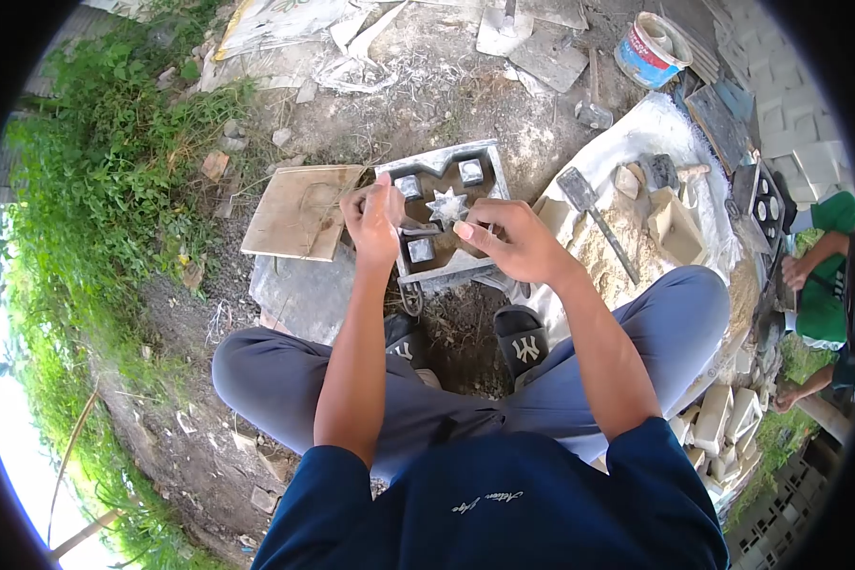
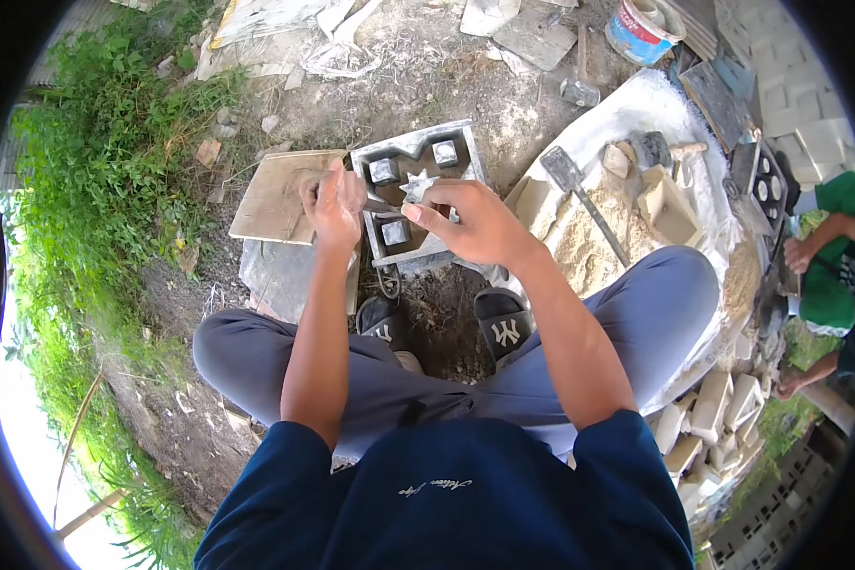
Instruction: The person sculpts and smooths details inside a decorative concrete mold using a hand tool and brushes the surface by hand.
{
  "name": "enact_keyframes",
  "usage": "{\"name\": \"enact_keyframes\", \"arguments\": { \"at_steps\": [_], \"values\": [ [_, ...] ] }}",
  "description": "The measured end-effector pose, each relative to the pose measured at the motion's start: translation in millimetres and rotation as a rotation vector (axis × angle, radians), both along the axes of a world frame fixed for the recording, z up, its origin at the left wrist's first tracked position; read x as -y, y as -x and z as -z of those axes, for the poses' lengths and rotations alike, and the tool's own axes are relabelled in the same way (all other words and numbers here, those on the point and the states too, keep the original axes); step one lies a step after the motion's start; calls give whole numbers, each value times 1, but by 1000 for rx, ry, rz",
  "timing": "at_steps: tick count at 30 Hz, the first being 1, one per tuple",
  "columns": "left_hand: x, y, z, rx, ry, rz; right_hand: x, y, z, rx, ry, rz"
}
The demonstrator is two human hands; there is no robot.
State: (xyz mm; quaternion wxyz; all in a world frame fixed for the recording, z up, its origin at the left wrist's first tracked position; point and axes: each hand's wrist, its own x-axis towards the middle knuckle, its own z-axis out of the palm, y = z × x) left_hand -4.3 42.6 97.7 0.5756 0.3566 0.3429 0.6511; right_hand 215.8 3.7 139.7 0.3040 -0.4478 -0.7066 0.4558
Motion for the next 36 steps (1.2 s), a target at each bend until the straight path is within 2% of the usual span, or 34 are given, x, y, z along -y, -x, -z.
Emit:
{"name": "enact_keyframes", "arguments": {
  "at_steps": [2,4,6,8,9,12,18,20,21,22,24,26,28,30,32,33,36],
  "values": [
    [-4,6,-5,56,27,-43,-4,-2,-7,-53,-10,-23],
    [7,1,-18,-70,-77,-123,-4,-3,-5,-7,-46,0],
    [8,-3,-18,-103,-85,-104,0,-4,-5,-8,-8,14],
    [-5,-2,-10,-77,97,-246,-3,-4,-3,-46,-33,-3],
    [-7,0,-17,-75,95,-269,-5,-4,3,-12,-8,-8],
    [6,-2,-38,-140,-1,-206,-4,-2,5,-24,-43,4],
    [10,-10,-28,-185,77,-213,-4,-2,2,21,34,-11],
    [21,-14,-32,-231,-54,-151,-3,-3,3,18,-52,29],
    [15,-8,-4,-282,-82,-162,-3,-5,-3,22,30,15],
    [13,-4,-2,-286,-88,-157,-2,-5,-2,18,25,21],
    [5,-2,-7,-92,32,-272,-6,-5,-1,-12,-35,-4],
    [15,-1,-16,-89,4,-235,-8,-5,-1,-1,-5,1],
    [29,-8,-23,-227,-102,-212,-5,-4,-3,31,-25,8],
    [25,-8,-14,-402,-93,-313,-3,-1,-1,-13,11,-9],
    [24,-4,-14,-129,-46,-280,-4,0,1,28,-22,-17],
    [31,1,-21,-186,-167,-176,-4,2,1,30,-44,0],
    [31,2,2,-151,-146,-200,-3,1,1,9,-24,-4]
  ]
}}
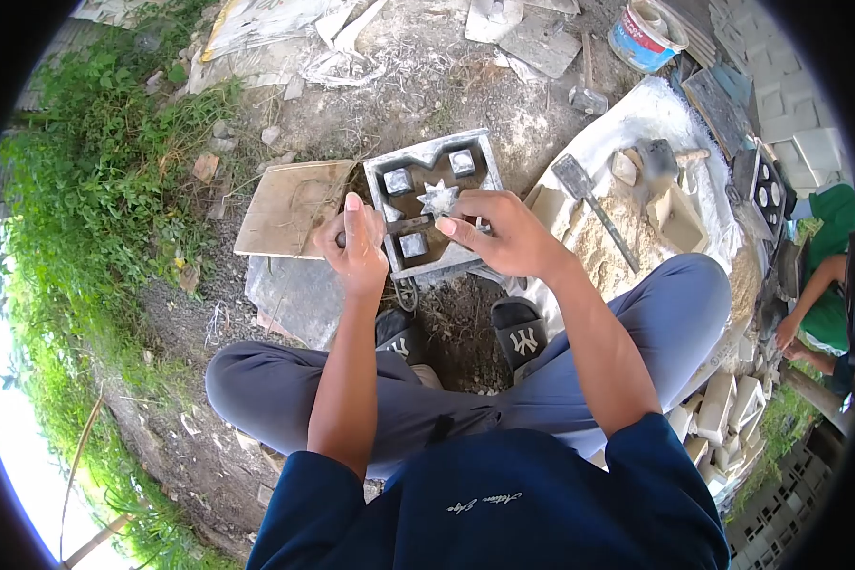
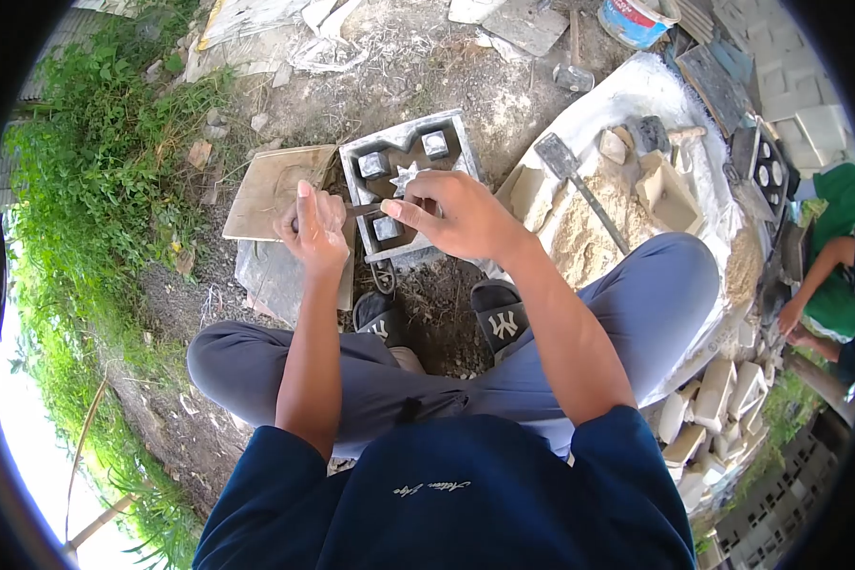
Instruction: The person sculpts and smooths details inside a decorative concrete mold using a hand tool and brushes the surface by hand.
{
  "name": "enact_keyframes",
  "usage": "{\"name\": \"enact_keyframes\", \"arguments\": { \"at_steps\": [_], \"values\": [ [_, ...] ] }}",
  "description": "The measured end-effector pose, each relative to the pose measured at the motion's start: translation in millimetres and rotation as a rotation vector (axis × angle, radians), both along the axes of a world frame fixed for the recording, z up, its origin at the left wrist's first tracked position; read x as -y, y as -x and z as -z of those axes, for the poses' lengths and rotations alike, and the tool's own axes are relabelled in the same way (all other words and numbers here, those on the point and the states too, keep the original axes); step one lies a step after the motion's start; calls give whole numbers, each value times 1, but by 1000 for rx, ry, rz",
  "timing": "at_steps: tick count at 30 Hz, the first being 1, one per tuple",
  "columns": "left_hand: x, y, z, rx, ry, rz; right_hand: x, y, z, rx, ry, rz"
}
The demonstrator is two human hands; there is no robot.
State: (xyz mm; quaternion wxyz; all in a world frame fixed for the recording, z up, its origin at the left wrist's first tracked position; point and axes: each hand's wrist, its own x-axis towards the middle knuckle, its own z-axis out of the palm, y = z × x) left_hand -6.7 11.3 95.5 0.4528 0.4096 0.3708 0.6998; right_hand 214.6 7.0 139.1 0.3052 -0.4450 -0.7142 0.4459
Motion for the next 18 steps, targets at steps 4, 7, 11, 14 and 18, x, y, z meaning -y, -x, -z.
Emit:
{"name": "enact_keyframes", "arguments": {
  "at_steps": [4,7,11,14,18],
  "values": [
    [1,4,4,-47,-108,98,0,1,4,10,-6,-1],
    [4,4,13,-223,-184,73,3,-1,4,-11,4,10],
    [-9,-2,-20,27,28,-58,-3,0,4,2,-20,-8],
    [8,-6,-25,-47,33,13,4,0,9,19,-48,-2],
    [-18,0,-7,77,142,-80,-5,3,-1,22,-32,-25]
  ]
}}
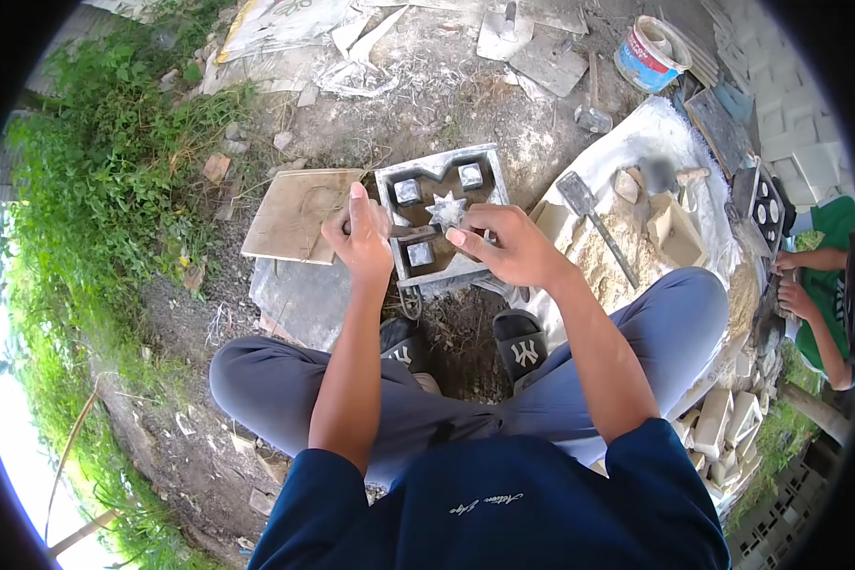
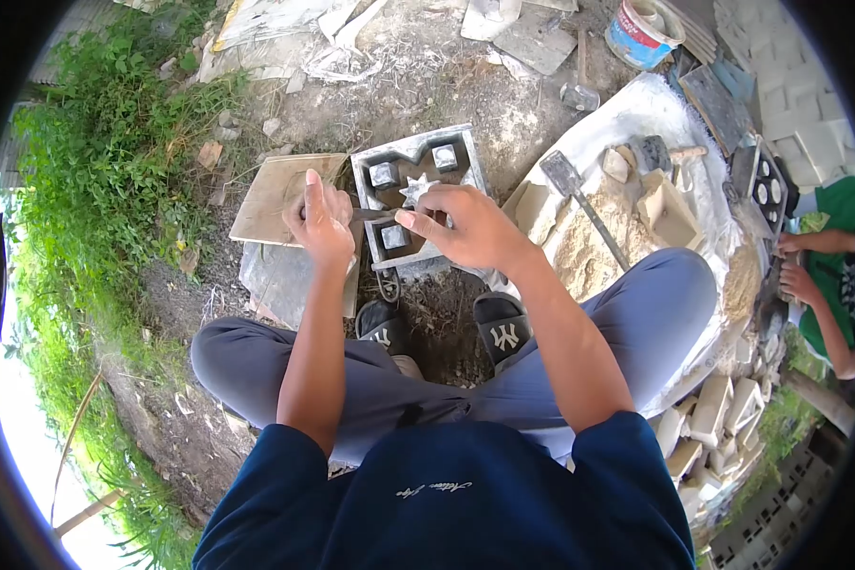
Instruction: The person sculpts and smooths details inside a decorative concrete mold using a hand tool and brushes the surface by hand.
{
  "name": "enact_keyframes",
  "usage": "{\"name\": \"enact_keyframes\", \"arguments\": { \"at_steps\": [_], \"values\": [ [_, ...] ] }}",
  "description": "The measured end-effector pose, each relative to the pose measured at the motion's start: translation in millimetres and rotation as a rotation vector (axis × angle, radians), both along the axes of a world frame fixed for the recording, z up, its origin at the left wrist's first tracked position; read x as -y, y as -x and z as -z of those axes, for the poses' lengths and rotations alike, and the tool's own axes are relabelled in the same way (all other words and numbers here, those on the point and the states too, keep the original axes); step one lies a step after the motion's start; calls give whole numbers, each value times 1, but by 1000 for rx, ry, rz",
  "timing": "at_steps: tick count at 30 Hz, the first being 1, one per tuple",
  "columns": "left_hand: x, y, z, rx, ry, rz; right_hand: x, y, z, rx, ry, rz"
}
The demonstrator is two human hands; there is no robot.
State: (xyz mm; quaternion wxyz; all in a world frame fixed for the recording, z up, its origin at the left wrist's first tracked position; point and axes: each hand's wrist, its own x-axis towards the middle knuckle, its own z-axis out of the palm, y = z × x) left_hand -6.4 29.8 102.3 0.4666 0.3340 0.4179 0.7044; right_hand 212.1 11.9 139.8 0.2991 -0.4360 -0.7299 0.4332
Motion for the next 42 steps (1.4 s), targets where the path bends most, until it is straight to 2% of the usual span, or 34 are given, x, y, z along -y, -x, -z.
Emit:
{"name": "enact_keyframes", "arguments": {
  "at_steps": [2,4,6,8,10,14,15,20,22,26,28,30,31,34,35,39,42],
  "values": [
    [12,-1,-15,-44,-90,9,6,-2,7,13,-21,21],
    [10,-4,-9,-11,-98,23,8,-4,4,14,25,24],
    [-2,-10,-8,-78,95,-69,6,-3,2,-74,12,22],
    [-2,-6,-17,-35,49,-19,0,-4,-1,-10,20,18],
    [12,-9,-32,-138,-45,56,5,-4,2,-5,-39,32],
    [-6,-3,-6,-52,66,-4,6,-4,0,-7,34,16],
    [-1,-8,-27,-69,90,-46,6,-3,-1,21,28,24],
    [-4,-5,-13,-74,-4,10,8,-3,-2,-24,44,32],
    [-9,-8,-15,-109,42,24,6,-5,-1,62,84,8],
    [-4,-14,-8,-130,16,84,6,-8,-1,58,2,35],
    [-14,-19,-8,-106,3,-16,5,-8,-4,4,34,19],
    [-9,-17,-20,-121,53,88,5,-9,1,37,46,32],
    [-3,-21,-34,-148,25,102,7,-9,3,12,-50,72],
    [-14,-20,-14,-128,80,52,8,-10,-1,30,19,30],
    [-20,-17,-13,-64,168,-4,7,-10,-3,29,53,11],
    [1,-17,-37,-176,15,57,6,-11,-1,38,-26,41],
    [2,-22,-8,-157,62,-5,5,-11,2,-8,12,27]
  ]
}}
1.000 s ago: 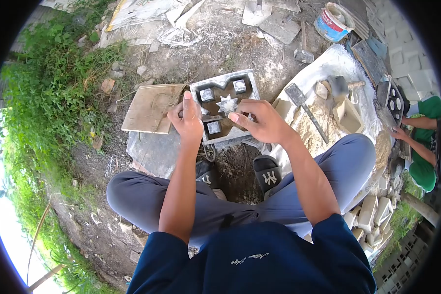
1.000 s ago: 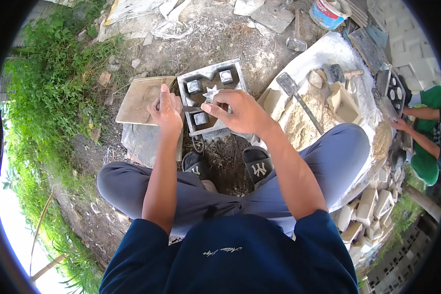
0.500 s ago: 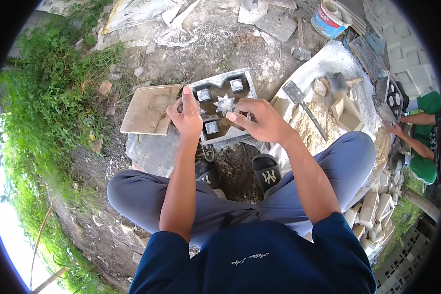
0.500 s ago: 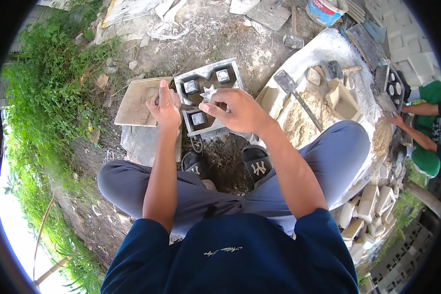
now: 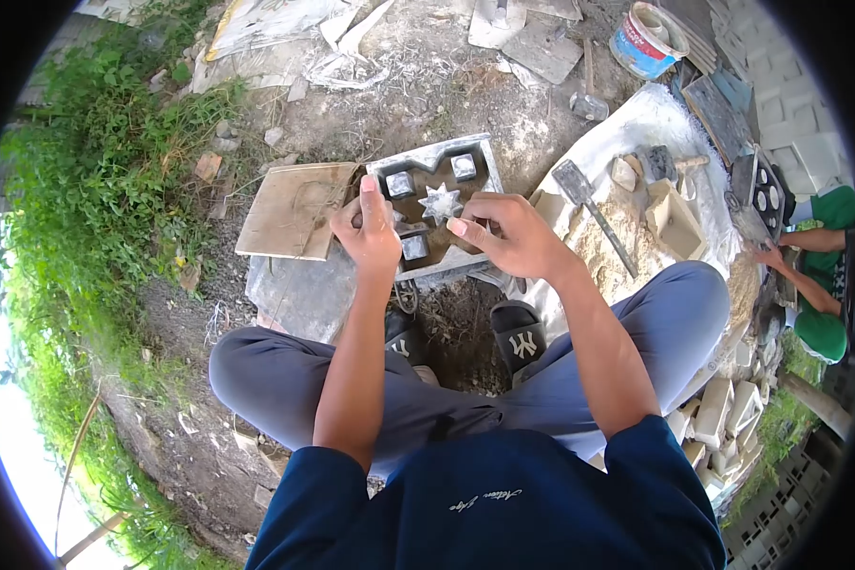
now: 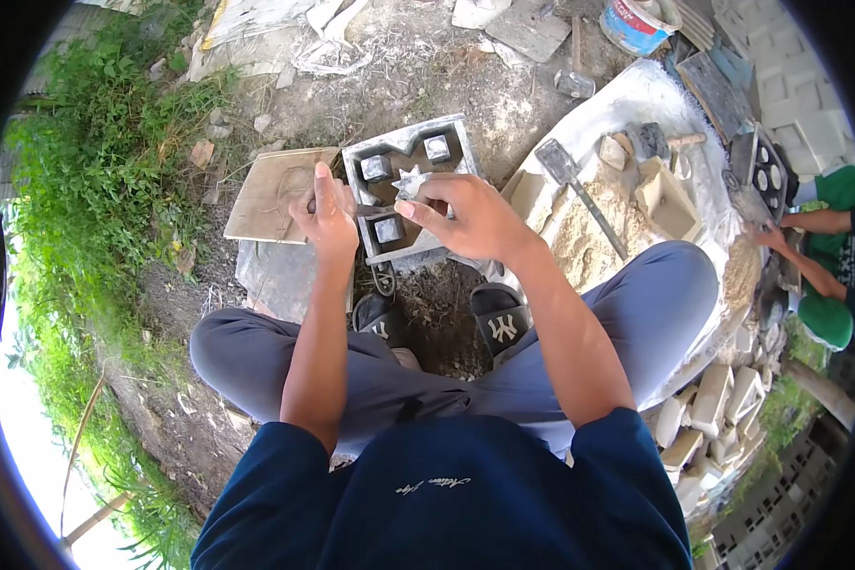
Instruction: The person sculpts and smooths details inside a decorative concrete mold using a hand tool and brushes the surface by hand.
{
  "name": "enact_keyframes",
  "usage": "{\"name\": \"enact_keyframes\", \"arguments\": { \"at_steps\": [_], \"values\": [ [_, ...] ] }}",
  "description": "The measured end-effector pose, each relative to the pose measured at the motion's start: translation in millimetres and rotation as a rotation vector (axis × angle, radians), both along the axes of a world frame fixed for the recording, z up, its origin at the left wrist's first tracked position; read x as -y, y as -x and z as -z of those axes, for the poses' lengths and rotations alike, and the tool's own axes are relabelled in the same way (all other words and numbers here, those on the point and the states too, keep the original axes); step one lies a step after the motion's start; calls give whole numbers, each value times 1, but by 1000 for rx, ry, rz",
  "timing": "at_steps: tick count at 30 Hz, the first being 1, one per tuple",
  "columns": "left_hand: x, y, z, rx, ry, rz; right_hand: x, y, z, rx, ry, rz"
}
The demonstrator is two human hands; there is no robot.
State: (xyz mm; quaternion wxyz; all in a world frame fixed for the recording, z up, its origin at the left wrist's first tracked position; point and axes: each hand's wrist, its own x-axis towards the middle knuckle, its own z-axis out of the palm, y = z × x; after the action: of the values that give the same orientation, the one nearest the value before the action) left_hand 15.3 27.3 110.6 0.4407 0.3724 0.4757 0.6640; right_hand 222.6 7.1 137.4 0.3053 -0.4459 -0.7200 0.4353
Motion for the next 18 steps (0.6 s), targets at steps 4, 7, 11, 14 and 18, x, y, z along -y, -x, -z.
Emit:
{"name": "enact_keyframes", "arguments": {
  "at_steps": [4,7,11,14,18],
  "values": [
    [5,7,-9,-57,-147,29,-1,3,-1,16,-56,26],
    [2,8,12,53,-93,-41,3,4,-5,41,3,7],
    [7,9,-1,64,-145,-3,-7,4,0,53,-43,-11],
    [10,8,9,24,-191,-3,6,4,2,34,-18,-3],
    [7,7,-4,36,-82,-63,-1,1,-2,67,19,9]
  ]
}}
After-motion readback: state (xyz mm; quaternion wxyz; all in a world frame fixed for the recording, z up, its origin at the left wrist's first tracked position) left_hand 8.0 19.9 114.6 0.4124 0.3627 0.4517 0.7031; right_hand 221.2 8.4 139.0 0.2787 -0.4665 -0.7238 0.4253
